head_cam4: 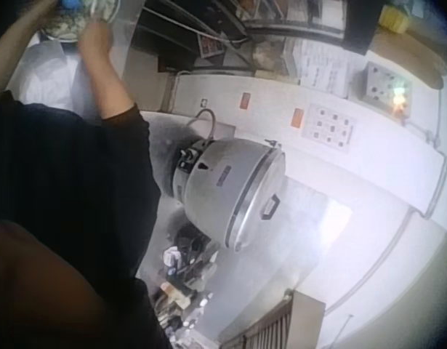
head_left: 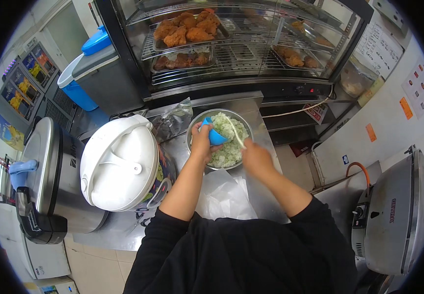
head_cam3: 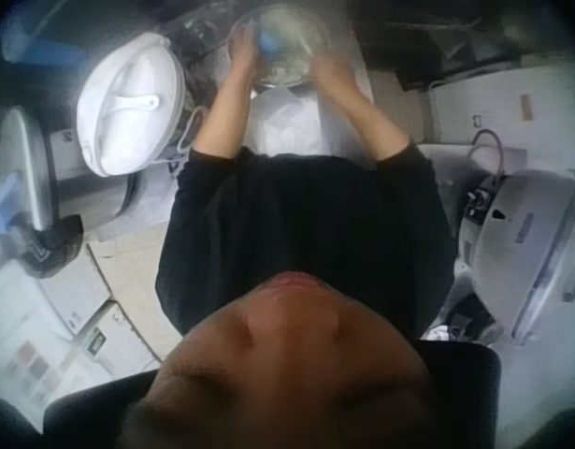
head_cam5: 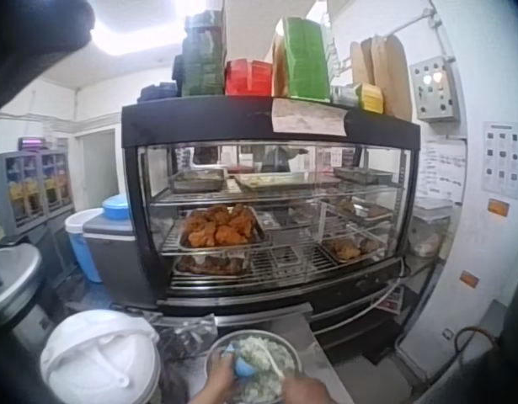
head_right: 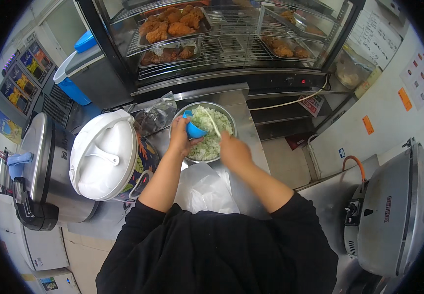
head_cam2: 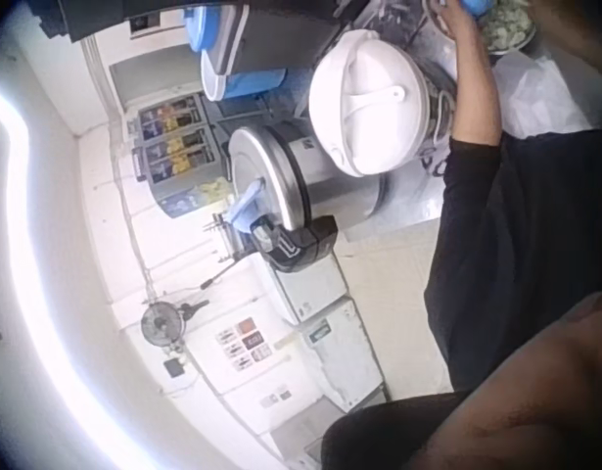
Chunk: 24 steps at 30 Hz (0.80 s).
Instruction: The person scoops rice from a large cooker into a bowl, mixes in green seasoning from a foil packet, flips patties in a pan using a spatula, and then portions and wraps the seasoned rice in paper.
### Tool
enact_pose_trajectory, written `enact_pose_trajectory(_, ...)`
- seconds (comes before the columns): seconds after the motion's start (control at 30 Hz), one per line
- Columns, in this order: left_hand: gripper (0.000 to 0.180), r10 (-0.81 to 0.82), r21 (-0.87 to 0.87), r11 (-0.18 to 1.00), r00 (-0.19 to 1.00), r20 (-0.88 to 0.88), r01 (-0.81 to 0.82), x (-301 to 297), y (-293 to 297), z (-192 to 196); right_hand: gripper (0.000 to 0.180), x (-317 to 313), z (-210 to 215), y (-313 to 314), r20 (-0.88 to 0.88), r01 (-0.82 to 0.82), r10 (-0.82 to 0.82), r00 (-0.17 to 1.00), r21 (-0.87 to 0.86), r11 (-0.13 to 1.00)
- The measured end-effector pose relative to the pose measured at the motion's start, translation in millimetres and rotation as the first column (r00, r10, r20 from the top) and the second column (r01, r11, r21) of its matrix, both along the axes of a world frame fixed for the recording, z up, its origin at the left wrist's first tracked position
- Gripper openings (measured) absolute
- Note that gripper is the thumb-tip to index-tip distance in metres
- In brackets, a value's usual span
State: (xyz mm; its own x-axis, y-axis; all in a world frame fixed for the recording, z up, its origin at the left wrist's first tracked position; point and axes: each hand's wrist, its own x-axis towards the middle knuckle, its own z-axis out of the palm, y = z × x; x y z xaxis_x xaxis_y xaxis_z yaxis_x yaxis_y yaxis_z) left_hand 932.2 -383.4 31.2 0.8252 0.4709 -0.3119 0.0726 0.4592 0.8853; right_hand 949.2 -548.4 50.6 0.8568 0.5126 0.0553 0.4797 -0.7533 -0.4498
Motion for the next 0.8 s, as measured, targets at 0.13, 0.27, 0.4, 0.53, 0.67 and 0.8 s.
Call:
enact_pose_trajectory(0.13,0.043,-0.049,-0.13,0.989,0.99,0.132,0.066,1.5,1.5,-4.1,0.014,-20.6,-9.4,6.6,0.132,-0.129,0.131,0.983,-0.023,0.991)
enact_pose_trajectory(0.27,0.051,-0.012,-0.199,0.978,0.977,0.213,0.055,-4.7,0.9,-3.9,0.013,-25.2,-7.1,9.6,0.166,-0.149,0.153,0.974,-0.033,0.988)
enact_pose_trajectory(0.4,0.051,-0.04,-0.265,0.958,0.967,0.25,0.108,-7.1,7.7,-2.0,0.013,-18.3,-5.4,4.7,0.22,-0.169,0.178,0.959,-0.058,0.984)
enact_pose_trajectory(0.53,0.052,-0.03,-0.349,0.926,0.947,0.32,0.147,-7.9,15.5,-9.3,0.016,3.0,-16.3,-9.7,0.302,-0.138,0.148,0.942,-0.053,0.989)
enact_pose_trajectory(0.67,0.053,-0.039,-0.194,0.97,0.885,0.464,0.144,-12.9,29.3,-4.1,0.015,26.1,12.7,-18.0,0.044,0.112,-0.122,0.992,0.177,0.978)
enact_pose_trajectory(0.8,0.063,-0.084,-0.015,0.995,0.9,0.428,0.1,-9.1,19.4,8.5,0.031,28.9,14.3,-11.6,-0.199,0.095,-0.005,0.98,0.448,0.889)
